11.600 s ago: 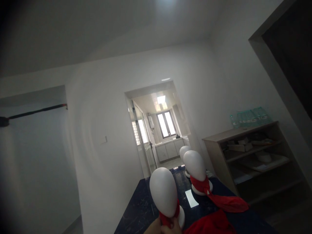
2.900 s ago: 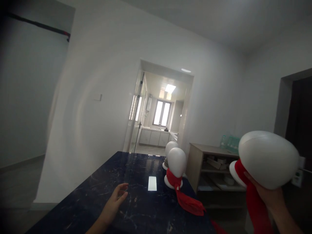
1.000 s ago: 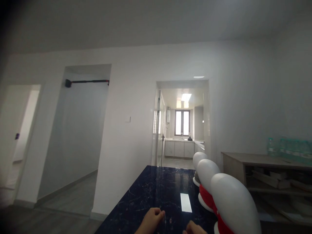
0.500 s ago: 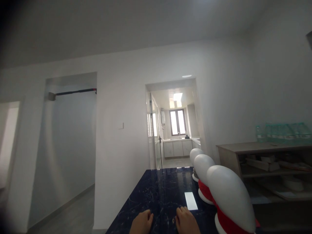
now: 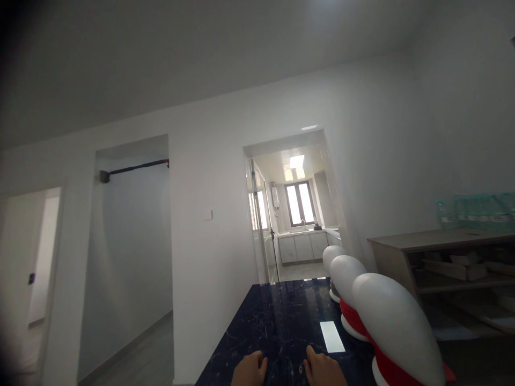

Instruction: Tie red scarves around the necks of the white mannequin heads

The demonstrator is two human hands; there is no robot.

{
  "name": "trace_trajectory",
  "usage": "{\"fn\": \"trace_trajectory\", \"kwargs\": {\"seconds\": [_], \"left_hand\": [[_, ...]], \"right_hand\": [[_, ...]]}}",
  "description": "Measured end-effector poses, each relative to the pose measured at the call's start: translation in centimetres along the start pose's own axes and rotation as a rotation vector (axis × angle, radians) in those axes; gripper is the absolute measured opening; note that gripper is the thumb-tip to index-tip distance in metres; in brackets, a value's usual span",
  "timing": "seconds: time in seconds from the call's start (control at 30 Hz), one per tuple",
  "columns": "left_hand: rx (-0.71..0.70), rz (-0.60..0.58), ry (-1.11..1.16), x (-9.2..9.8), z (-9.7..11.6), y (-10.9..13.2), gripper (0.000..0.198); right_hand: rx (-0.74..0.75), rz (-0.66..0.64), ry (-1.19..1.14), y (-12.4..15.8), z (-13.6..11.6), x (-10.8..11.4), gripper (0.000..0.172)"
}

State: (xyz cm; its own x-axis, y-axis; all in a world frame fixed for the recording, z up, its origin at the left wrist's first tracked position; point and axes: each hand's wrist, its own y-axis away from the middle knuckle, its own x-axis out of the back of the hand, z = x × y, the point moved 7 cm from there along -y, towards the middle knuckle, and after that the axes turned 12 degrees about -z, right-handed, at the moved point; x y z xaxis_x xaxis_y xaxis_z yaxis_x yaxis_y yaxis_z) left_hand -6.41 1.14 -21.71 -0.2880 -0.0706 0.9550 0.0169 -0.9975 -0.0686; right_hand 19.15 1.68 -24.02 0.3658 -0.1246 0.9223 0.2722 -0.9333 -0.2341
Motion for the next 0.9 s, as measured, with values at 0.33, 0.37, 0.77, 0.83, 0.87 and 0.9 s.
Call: {"fn": "trace_trajectory", "kwargs": {"seconds": [0.33,0.37,0.77,0.83,0.87,0.9], "left_hand": [[-0.062,0.024,0.031,0.4,0.5,0.4,0.032],[-0.065,0.019,0.030,0.4,0.6,0.4,0.032],[-0.069,-0.023,-0.007,0.3,0.5,-0.1,0.034],[-0.071,-0.044,-0.021,0.1,0.4,-0.4,0.034],[-0.071,-0.058,-0.026,0.0,0.2,-0.6,0.034],[-0.071,-0.071,-0.030,-0.2,0.0,-0.9,0.035]], "right_hand": [[-0.017,0.060,-0.023,1.0,-0.7,1.5,0.027],[-0.023,0.060,-0.022,1.0,-0.8,1.6,0.026],[-0.045,0.065,0.040,1.2,-1.3,2.3,0.025],[-0.046,0.070,0.041,1.3,-1.5,2.6,0.024],[-0.049,0.069,0.044,1.3,-1.5,2.7,0.023],[-0.050,0.070,0.049,1.4,-1.6,2.9,0.023]]}}
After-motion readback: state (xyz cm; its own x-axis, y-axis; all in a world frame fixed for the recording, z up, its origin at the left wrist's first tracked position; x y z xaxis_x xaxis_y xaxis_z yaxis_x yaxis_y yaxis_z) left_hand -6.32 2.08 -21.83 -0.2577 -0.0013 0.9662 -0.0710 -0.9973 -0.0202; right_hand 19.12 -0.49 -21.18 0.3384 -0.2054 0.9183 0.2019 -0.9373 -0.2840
